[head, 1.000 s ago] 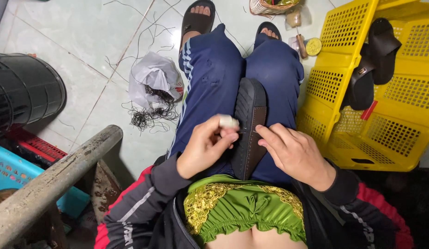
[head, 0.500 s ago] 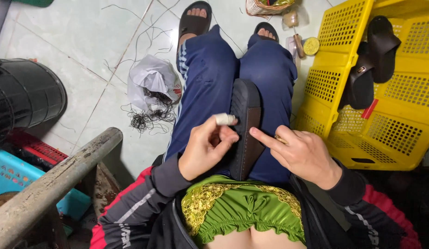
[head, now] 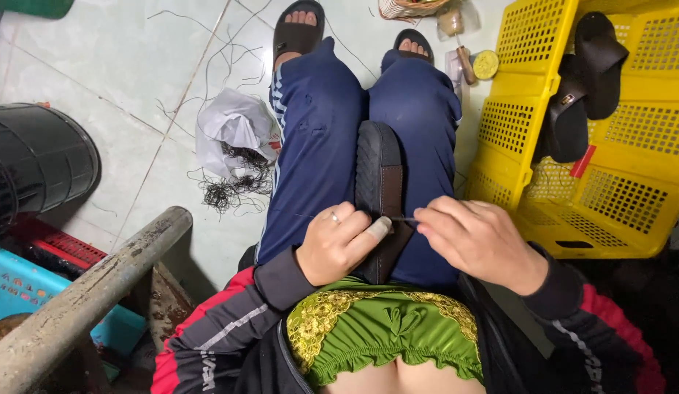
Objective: Hand-stitching a shoe sole to the upper using an awl and thread while seated on the floor.
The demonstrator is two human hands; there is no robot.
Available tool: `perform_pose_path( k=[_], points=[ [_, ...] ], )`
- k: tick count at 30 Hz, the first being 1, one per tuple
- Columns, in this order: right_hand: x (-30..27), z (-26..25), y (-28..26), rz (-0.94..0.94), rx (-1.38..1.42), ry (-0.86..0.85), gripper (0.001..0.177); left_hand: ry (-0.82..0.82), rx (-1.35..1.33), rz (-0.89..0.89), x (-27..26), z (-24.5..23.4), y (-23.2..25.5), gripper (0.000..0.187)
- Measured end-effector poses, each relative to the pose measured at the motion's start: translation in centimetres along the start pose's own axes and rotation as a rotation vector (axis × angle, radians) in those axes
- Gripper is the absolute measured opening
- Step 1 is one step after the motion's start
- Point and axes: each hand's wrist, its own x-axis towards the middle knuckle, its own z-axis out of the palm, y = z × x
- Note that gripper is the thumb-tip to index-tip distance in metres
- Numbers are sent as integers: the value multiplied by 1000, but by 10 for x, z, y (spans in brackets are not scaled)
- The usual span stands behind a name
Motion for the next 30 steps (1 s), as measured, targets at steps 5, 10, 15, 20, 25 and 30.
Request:
perform_pose_path(
  k=[5, 10, 15, 20, 25, 30],
  points=[
    [15, -3, -18, -29, -8, 38, 16, 64, -51, 3, -8, -5, 2, 20],
    [-31, -29, 8, 365, 247, 312, 22, 112, -43, 12, -17, -3, 1, 19],
    [-21, -28, 4, 360, -283, 278, 12, 73, -18, -38, 4, -19, 2, 20],
    [10, 2, -21, 51, -30, 228, 49, -324, 301, -262, 7, -28, 4, 53],
    [4, 3, -29, 295, 456, 171, 19, -272, -460, -466, 26, -48, -4, 27],
    [3, 4, -26, 390, 698, 179, 11, -165, -963, -558, 54, -46, -21, 32]
  ],
)
